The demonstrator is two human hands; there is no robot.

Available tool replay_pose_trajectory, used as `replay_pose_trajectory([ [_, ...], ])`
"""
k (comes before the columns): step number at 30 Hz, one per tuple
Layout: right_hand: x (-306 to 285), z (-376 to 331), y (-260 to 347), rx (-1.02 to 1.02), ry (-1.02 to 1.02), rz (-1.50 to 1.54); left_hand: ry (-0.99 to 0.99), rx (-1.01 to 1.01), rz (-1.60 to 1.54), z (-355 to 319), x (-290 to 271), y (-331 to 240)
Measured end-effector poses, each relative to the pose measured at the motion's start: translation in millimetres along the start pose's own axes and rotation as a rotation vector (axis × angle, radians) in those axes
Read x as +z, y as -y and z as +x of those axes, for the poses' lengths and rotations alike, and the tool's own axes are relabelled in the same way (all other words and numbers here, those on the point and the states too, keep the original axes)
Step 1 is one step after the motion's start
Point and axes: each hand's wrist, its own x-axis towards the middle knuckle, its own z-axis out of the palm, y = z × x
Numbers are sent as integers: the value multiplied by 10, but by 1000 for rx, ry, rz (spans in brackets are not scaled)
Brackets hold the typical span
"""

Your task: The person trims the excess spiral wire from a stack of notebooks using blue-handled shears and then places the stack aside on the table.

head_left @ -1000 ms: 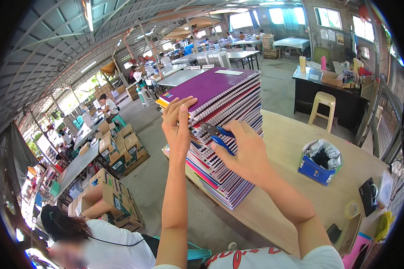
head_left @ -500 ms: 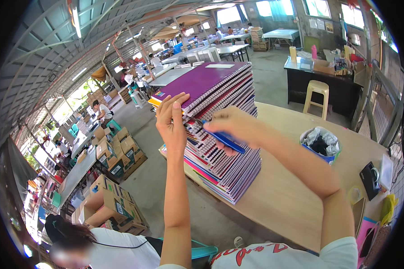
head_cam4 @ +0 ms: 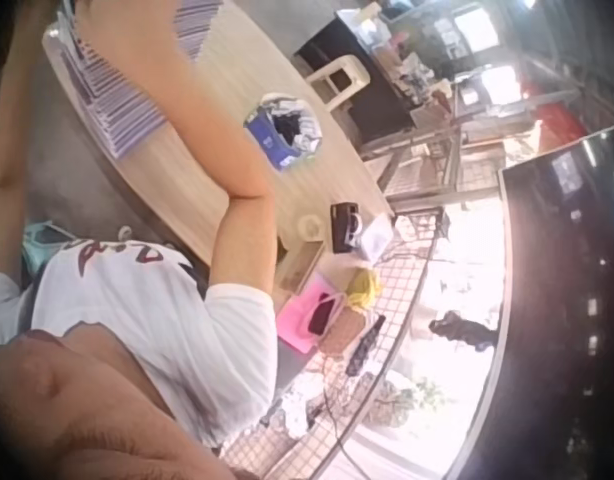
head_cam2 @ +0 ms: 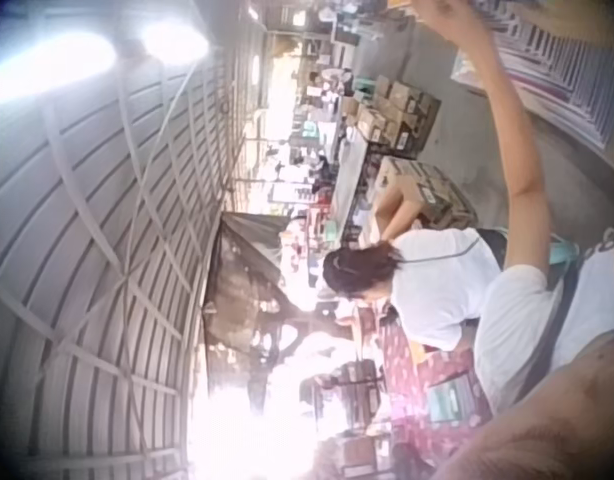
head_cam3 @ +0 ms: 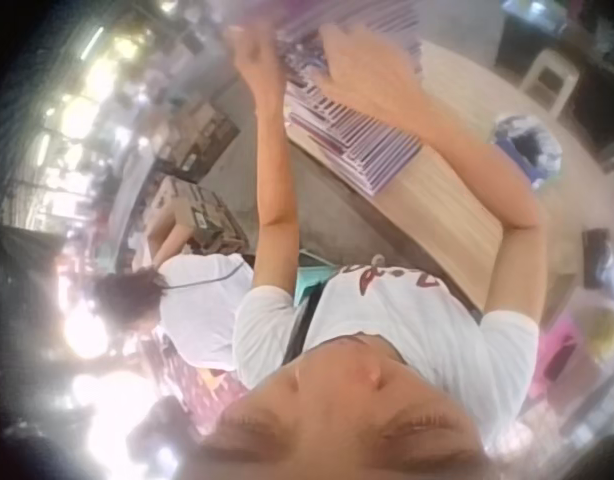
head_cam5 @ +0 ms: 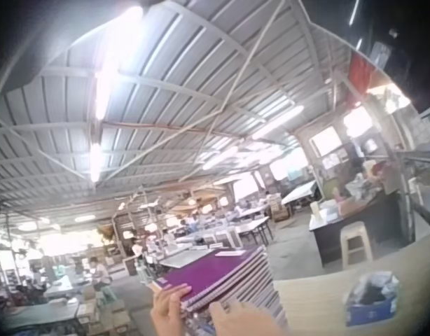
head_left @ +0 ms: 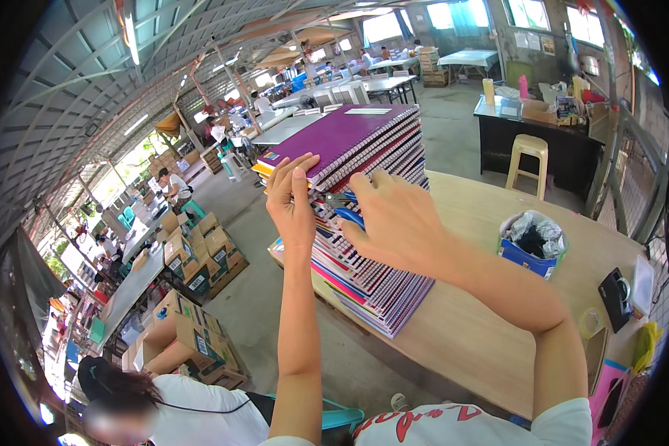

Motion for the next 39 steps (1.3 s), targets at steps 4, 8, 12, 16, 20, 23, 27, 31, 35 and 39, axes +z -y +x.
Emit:
replay_pose_trajectory([
  [4,-74,115,24,2,175,-24,-16,-7,-15,-14,12,38],
  [8,-135,135,36,-76,160,-46,-39,2,-12,-35,19,26],
  [12,-135,226,-31,-50,232,8,-43,2,-11,-22,23,7],
  [16,-95,379,-205,766,788,1094,-39,-1,-4,-44,21,-1],
  [20,-23,142,-178,376,444,613,-24,14,-12,-27,8,25],
  [23,44,-163,-100,31,50,138,-31,7,-7,-22,3,39],
  [27,212,-346,-118,-25,-69,27,-22,21,0,-30,24,-18],
  [31,313,-384,-121,48,-79,163,-18,16,8,-34,28,-28],
  [35,324,-390,-80,66,-139,230,-23,0,13,-44,11,-22],
  [39,369,-363,-81,19,-214,189,-26,-2,-44,-41,25,10],
])
